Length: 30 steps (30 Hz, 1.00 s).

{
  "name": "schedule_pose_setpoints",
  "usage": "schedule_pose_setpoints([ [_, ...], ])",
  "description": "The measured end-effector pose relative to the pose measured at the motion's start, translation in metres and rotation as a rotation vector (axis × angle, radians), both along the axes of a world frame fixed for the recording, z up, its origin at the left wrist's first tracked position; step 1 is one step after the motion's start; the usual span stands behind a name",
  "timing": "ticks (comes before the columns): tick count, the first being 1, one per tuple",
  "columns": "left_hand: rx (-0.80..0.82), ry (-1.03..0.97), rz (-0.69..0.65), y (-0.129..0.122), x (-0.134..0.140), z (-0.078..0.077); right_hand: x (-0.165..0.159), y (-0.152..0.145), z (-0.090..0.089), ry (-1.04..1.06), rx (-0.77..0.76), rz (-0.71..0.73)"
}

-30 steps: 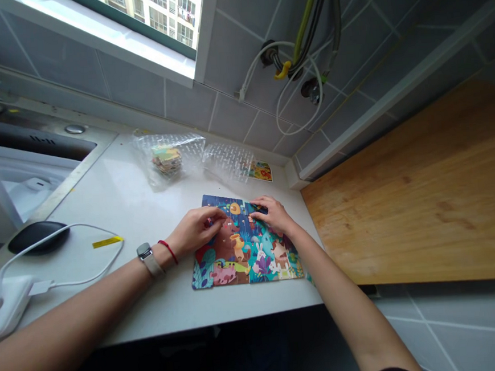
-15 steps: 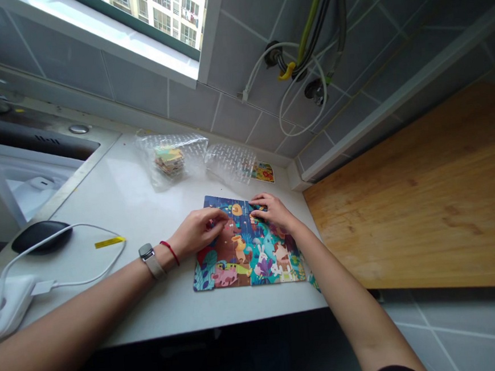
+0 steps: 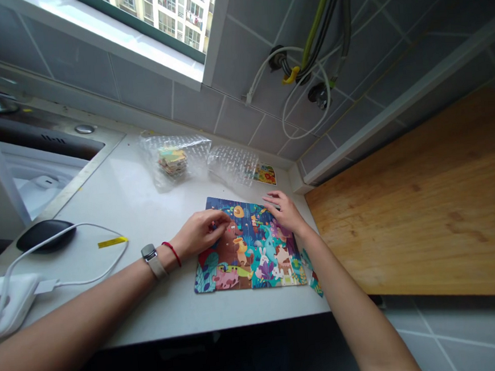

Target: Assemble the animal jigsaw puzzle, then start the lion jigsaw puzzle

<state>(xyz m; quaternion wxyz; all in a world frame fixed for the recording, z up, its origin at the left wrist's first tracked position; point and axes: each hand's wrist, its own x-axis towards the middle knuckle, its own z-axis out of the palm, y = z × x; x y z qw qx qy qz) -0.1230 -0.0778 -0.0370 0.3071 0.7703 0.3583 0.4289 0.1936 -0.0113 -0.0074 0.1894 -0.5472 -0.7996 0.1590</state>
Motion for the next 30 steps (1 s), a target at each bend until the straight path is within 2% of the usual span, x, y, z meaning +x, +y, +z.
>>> schedule_pose_setpoints([
  [3, -0.006, 0.004, 0.003, 0.000, 0.000, -0.001, -0.015, -0.031, -0.016, -0.062, 0.030, 0.011],
  [6, -0.008, 0.003, 0.002, 0.000, 0.000, -0.001, -0.032, -0.060, -0.032, -0.122, -0.075, 0.087],
  [8, -0.006, 0.002, 0.002, 0.000, 0.000, -0.001, -0.039, -0.069, -0.037, -0.134, -0.124, 0.091],
  [13, 0.004, 0.002, 0.014, 0.000, 0.000, 0.000, -0.043, -0.071, -0.034, -0.076, -0.135, 0.056],
  [16, 0.015, 0.003, 0.029, 0.001, -0.002, 0.000, -0.038, -0.079, -0.029, 0.003, -0.051, -0.002],
  [20, 0.044, -0.009, 0.084, 0.004, -0.005, -0.003, -0.016, -0.108, -0.017, 0.135, 0.115, -0.182],
  [25, 0.074, 0.002, 0.119, 0.006, -0.006, -0.005, 0.039, -0.160, 0.000, 0.175, 0.279, -0.356],
  [27, 0.075, 0.024, 0.121, 0.007, -0.006, -0.005, 0.062, -0.183, -0.002, 0.174, 0.351, -0.445],
  [30, 0.065, 0.053, 0.151, 0.007, -0.005, -0.006, 0.089, -0.216, -0.017, 0.170, 0.377, -0.561],
])
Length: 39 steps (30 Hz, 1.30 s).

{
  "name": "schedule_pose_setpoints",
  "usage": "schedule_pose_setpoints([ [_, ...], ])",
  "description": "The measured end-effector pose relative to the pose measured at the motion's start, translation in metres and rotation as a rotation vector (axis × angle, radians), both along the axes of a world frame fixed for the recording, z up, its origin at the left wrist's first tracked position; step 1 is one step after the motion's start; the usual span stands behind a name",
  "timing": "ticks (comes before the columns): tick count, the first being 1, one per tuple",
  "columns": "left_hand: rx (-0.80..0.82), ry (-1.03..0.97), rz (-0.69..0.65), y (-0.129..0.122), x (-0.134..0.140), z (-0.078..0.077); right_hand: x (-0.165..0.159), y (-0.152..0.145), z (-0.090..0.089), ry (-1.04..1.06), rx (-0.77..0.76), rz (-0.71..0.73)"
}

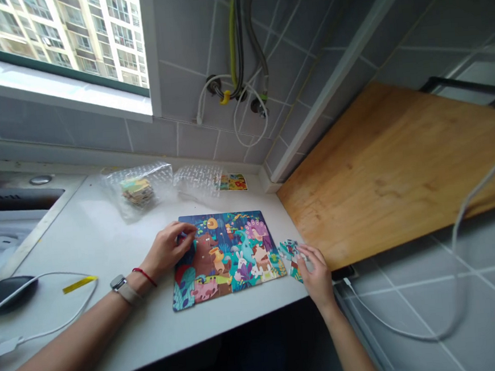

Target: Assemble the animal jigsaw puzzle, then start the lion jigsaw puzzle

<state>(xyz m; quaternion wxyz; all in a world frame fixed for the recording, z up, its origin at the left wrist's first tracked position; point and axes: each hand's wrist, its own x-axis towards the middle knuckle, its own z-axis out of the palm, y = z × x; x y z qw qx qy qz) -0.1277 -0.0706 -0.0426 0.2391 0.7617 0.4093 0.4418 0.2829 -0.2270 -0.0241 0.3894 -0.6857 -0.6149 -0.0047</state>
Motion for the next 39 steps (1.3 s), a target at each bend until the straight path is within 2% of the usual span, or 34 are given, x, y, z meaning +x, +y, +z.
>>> schedule_pose_setpoints([
  [3, -0.019, 0.013, 0.054, 0.001, 0.001, -0.002, 0.014, -0.028, -0.018, 0.035, -0.049, -0.066],
  [7, -0.023, 0.053, 0.100, 0.003, 0.001, -0.007, 0.020, -0.047, -0.024, 0.046, -0.154, -0.002],
  [10, -0.028, 0.100, 0.138, 0.005, 0.000, -0.010, 0.025, -0.045, -0.018, 0.066, -0.216, 0.090],
  [14, -0.047, 0.111, 0.269, 0.006, -0.002, -0.011, 0.033, -0.035, -0.012, 0.102, -0.246, 0.180],
  [17, -0.051, 0.115, 0.343, 0.005, -0.002, -0.010, 0.037, -0.030, -0.014, 0.103, -0.229, 0.223],
  [21, -0.043, 0.148, 0.348, 0.002, 0.000, -0.006, 0.044, -0.025, -0.015, 0.091, -0.179, 0.334],
  [24, -0.052, 0.171, 0.362, -0.009, 0.005, -0.002, 0.053, -0.022, -0.014, 0.103, -0.175, 0.421],
  [26, -0.044, 0.170, 0.366, -0.025, 0.011, 0.000, 0.059, -0.021, -0.012, 0.116, -0.185, 0.464],
  [30, 0.040, 0.174, 0.288, -0.070, 0.032, 0.006, 0.069, -0.019, -0.014, 0.153, -0.209, 0.530],
  [33, 0.086, 0.202, 0.150, -0.098, 0.056, 0.014, 0.073, -0.015, -0.019, 0.204, -0.184, 0.575],
  [39, -0.023, 0.297, -0.076, -0.124, 0.121, 0.035, 0.077, -0.007, -0.026, 0.270, -0.058, 0.625],
])
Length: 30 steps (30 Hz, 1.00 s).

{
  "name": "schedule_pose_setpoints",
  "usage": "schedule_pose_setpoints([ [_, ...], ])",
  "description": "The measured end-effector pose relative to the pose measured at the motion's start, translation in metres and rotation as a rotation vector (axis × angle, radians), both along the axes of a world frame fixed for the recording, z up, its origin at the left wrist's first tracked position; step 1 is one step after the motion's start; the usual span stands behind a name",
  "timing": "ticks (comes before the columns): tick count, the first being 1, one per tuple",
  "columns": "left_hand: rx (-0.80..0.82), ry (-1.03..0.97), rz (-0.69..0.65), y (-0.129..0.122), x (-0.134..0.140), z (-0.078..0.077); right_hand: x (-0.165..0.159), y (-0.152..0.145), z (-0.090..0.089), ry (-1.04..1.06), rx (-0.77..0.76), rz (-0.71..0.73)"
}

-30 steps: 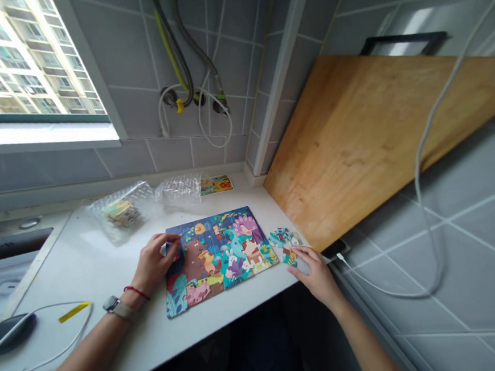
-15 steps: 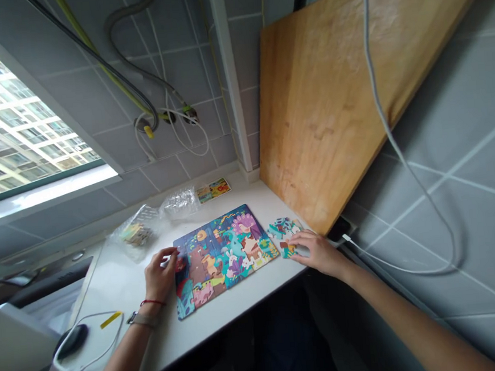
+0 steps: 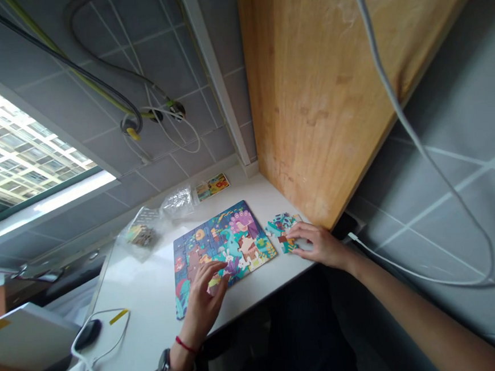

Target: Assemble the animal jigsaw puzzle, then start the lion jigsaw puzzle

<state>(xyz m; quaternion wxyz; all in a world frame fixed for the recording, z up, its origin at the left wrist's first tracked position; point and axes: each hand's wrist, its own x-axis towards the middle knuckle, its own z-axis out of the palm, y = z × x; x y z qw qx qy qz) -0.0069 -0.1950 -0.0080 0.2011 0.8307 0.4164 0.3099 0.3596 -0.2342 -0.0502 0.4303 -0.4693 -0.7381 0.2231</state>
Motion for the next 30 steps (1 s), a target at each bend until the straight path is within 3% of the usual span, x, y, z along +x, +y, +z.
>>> schedule_pose_setpoints([
  [5, 0.012, 0.101, -0.149, -0.006, 0.049, 0.012, -0.004, -0.004, -0.007, 0.027, 0.147, -0.045],
  [11, 0.070, 0.276, -0.319, -0.003, 0.093, 0.013, -0.005, -0.005, -0.008, 0.021, 0.188, -0.059],
  [17, 0.021, 0.118, -0.256, 0.007, 0.129, 0.001, -0.004, -0.007, -0.002, 0.060, 0.159, -0.060],
  [22, -0.060, -0.005, -0.182, 0.007, 0.142, -0.004, -0.004, -0.007, -0.002, 0.062, 0.197, -0.055],
  [30, 0.211, 0.096, -0.228, -0.003, 0.131, -0.008, -0.002, -0.007, 0.002, -0.035, 0.116, 0.008],
])
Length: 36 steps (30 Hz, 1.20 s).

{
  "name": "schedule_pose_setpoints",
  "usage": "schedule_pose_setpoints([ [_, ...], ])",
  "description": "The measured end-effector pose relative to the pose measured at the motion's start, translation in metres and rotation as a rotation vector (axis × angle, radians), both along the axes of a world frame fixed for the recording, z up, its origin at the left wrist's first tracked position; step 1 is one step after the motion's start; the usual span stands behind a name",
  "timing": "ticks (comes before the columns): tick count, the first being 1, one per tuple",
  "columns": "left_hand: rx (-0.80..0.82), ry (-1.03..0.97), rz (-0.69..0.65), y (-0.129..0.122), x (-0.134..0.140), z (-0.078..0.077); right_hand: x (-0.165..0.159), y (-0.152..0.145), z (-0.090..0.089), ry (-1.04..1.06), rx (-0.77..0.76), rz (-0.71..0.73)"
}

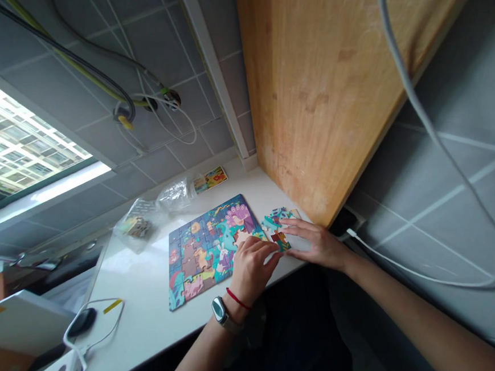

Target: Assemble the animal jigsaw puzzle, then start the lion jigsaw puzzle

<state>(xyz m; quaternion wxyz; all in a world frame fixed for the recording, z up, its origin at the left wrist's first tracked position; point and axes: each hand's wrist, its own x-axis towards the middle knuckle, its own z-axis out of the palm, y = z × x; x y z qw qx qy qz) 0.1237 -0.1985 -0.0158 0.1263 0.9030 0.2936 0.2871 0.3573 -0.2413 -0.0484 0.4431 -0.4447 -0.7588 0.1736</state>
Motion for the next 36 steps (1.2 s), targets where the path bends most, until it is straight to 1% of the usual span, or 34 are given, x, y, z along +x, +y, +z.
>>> schedule_pose_setpoints([
  [3, 0.029, -0.025, 0.022, -0.005, -0.025, 0.001, 0.001, 0.000, -0.001, -0.021, -0.025, -0.037],
  [6, 0.033, -0.056, 0.087, -0.008, -0.059, -0.001, -0.001, -0.001, -0.005, -0.024, -0.015, -0.059],
  [9, 0.044, -0.046, 0.119, -0.007, -0.086, -0.007, -0.004, -0.001, -0.007, -0.045, -0.003, -0.064],
  [11, 0.045, -0.021, 0.126, -0.006, -0.095, -0.013, -0.005, -0.002, -0.007, -0.056, -0.004, -0.072],
  [14, 0.055, 0.012, 0.133, -0.005, -0.099, -0.020, -0.006, -0.002, -0.005, -0.067, -0.009, -0.073],
  [17, 0.084, 0.012, 0.128, -0.004, -0.097, -0.022, -0.006, -0.002, -0.004, -0.082, -0.004, -0.073],
  [22, 0.115, 0.015, 0.108, -0.001, -0.097, -0.023, -0.007, -0.003, -0.003, -0.100, -0.008, -0.077],
  [28, 0.088, 0.007, 0.070, 0.002, -0.095, -0.021, -0.007, -0.002, -0.001, -0.123, -0.033, -0.057],
  [30, 0.081, 0.019, 0.067, 0.002, -0.095, -0.021, -0.007, -0.002, -0.001, -0.175, -0.040, -0.049],
  [33, 0.085, 0.029, 0.060, 0.003, -0.096, -0.020, -0.010, -0.004, -0.001, -0.311, -0.051, -0.048],
  [36, 0.091, 0.018, 0.051, 0.002, -0.097, -0.021, -0.017, -0.007, -0.002, -0.415, -0.053, -0.003],
])
